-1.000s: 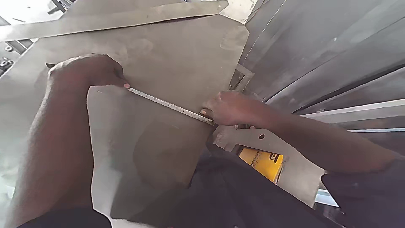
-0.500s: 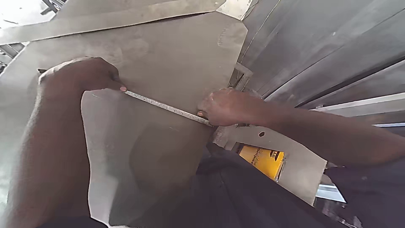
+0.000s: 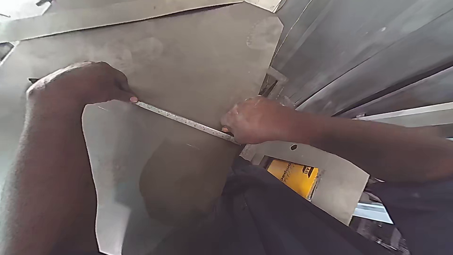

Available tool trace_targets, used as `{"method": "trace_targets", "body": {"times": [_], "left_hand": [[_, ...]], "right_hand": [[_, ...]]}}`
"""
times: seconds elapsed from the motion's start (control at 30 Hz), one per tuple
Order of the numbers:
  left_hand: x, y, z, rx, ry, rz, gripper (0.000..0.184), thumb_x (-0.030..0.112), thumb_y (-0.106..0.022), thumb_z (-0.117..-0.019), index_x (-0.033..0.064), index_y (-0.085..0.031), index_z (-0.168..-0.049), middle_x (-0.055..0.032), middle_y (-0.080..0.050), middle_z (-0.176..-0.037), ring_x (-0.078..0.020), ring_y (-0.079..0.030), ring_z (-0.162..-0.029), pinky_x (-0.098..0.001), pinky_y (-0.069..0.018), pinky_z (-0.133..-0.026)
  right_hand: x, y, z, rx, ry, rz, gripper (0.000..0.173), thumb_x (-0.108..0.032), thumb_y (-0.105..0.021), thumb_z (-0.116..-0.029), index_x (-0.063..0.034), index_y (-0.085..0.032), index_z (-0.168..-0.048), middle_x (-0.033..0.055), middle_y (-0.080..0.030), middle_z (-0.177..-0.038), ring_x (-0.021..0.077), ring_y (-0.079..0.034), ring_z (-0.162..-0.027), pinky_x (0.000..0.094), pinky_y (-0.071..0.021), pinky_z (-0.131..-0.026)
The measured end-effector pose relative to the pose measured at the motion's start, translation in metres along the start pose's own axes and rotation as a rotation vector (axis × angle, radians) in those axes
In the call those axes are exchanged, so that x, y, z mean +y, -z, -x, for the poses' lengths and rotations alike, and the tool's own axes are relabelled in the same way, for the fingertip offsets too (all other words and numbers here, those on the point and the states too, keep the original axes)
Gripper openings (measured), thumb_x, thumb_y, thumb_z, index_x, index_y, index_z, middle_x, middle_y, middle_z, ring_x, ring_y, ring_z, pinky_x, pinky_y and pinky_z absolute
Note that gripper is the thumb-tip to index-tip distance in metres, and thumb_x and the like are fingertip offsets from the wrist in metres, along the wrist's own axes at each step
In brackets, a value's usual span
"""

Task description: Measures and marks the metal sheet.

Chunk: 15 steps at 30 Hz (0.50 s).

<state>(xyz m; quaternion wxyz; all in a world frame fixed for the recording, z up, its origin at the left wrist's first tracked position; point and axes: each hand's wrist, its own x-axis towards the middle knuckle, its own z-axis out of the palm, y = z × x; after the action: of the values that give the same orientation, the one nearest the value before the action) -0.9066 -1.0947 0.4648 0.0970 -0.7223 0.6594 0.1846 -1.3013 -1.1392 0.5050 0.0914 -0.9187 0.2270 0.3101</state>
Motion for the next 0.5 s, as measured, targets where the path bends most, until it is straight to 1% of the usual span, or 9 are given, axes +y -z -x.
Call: {"method": "trace_targets", "body": {"times": [0.1,0.13,0.17,0.2,0.23,0.3,0.37,0.43,0.5], "left_hand": [[-0.011,-0.004,-0.005,0.007,-0.033,-0.023,0.029,0.047,-0.082,-0.0848,0.0208,-0.073,-0.078,-0.0061,-0.067,-0.07,-0.029,-0.067,-0.07,-0.0642,-0.0519,-0.064],[-0.012,-0.005,-0.006,-0.003,-0.04,-0.038,0.029,0.048,-0.081,-0.0851,0.0203,-0.074,-0.079,-0.0075,-0.067,-0.072,-0.0309,-0.067,-0.073,-0.0663,-0.0518,-0.066],[-0.01,-0.006,-0.006,-0.005,-0.043,-0.046,0.029,0.048,-0.081,-0.0852,0.0207,-0.074,-0.079,-0.0072,-0.067,-0.073,-0.0308,-0.067,-0.074,-0.066,-0.0517,-0.067],[-0.008,-0.004,-0.006,-0.009,-0.036,-0.049,0.029,0.047,-0.081,-0.0853,0.02,-0.073,-0.079,-0.0074,-0.067,-0.072,-0.0308,-0.067,-0.073,-0.0657,-0.0514,-0.066],[-0.004,0.0,-0.007,-0.021,-0.03,-0.038,0.028,0.045,-0.082,-0.0859,0.0185,-0.073,-0.079,-0.0082,-0.067,-0.072,-0.0315,-0.067,-0.073,-0.0663,-0.0508,-0.066],[-0.001,0.004,-0.003,-0.014,-0.013,0.002,0.026,0.043,-0.082,-0.0866,0.0187,-0.074,-0.079,-0.0068,-0.067,-0.071,-0.0292,-0.066,-0.072,-0.0644,-0.0514,-0.066],[-0.004,-0.001,-0.001,-0.015,-0.02,0.02,0.027,0.043,-0.081,-0.0869,0.0191,-0.073,-0.079,-0.0062,-0.066,-0.07,-0.028,-0.065,-0.069,-0.063,-0.0511,-0.064],[-0.001,0.001,0.0,-0.024,0.012,0.008,0.026,0.042,-0.081,-0.0874,0.0184,-0.073,-0.081,-0.0083,-0.067,-0.074,-0.0308,-0.066,-0.074,-0.0657,-0.0512,-0.069],[0.001,0.001,-0.003,-0.031,0.036,-0.013,0.025,0.042,-0.082,-0.0867,0.0181,-0.074,-0.082,-0.0096,-0.069,-0.077,-0.0327,-0.067,-0.078,-0.0671,-0.0513,-0.072]], "right_hand": [[-0.005,0.0,0.002,0.057,-0.008,0.052,0.018,-0.031,-0.06,-0.094,-0.0149,-0.063,-0.086,0.0077,-0.061,-0.075,0.0298,-0.065,-0.073,0.0493,-0.0472,-0.058],[-0.003,0.0,0.001,0.105,-0.004,0.076,0.019,-0.03,-0.061,-0.0927,-0.0135,-0.063,-0.084,0.0083,-0.059,-0.071,0.0303,-0.063,-0.07,0.0491,-0.0454,-0.055],[0.001,0.004,0.001,0.144,-0.014,0.098,0.019,-0.027,-0.061,-0.0941,-0.0108,-0.064,-0.086,0.0108,-0.059,-0.073,0.0328,-0.063,-0.071,0.0506,-0.0453,-0.056],[0.006,0.011,0.002,0.179,-0.032,0.117,0.019,-0.024,-0.055,-0.0991,-0.0094,-0.065,-0.092,0.0128,-0.061,-0.076,0.0351,-0.064,-0.075,0.052,-0.0468,-0.059],[0.01,0.015,0.004,0.197,-0.04,0.107,0.023,-0.027,-0.051,-0.1027,-0.0111,-0.066,-0.096,0.0125,-0.062,-0.079,0.035,-0.065,-0.079,0.0524,-0.0474,-0.062],[0.014,0.016,0.004,0.192,0.006,0.077,0.026,-0.032,-0.049,-0.1025,-0.0145,-0.064,-0.091,0.0087,-0.061,-0.076,0.0314,-0.065,-0.077,0.0509,-0.0474,-0.061],[0.012,0.003,0.003,0.116,0.047,0.014,0.029,-0.036,-0.048,-0.1039,-0.0159,-0.064,-0.09,0.0075,-0.061,-0.077,0.0306,-0.065,-0.079,0.0522,-0.0484,-0.062],[0.009,-0.001,0.001,0.058,0.048,0.006,0.033,-0.041,-0.047,-0.1054,-0.0153,-0.064,-0.092,0.0082,-0.061,-0.079,0.0313,-0.066,-0.08,0.0529,-0.0498,-0.062],[0.009,-0.002,0.002,0.05,0.053,0.002,0.033,-0.041,-0.047,-0.1055,-0.0153,-0.063,-0.093,0.0077,-0.061,-0.08,0.0305,-0.066,-0.081,0.0519,-0.0499,-0.062]]}}
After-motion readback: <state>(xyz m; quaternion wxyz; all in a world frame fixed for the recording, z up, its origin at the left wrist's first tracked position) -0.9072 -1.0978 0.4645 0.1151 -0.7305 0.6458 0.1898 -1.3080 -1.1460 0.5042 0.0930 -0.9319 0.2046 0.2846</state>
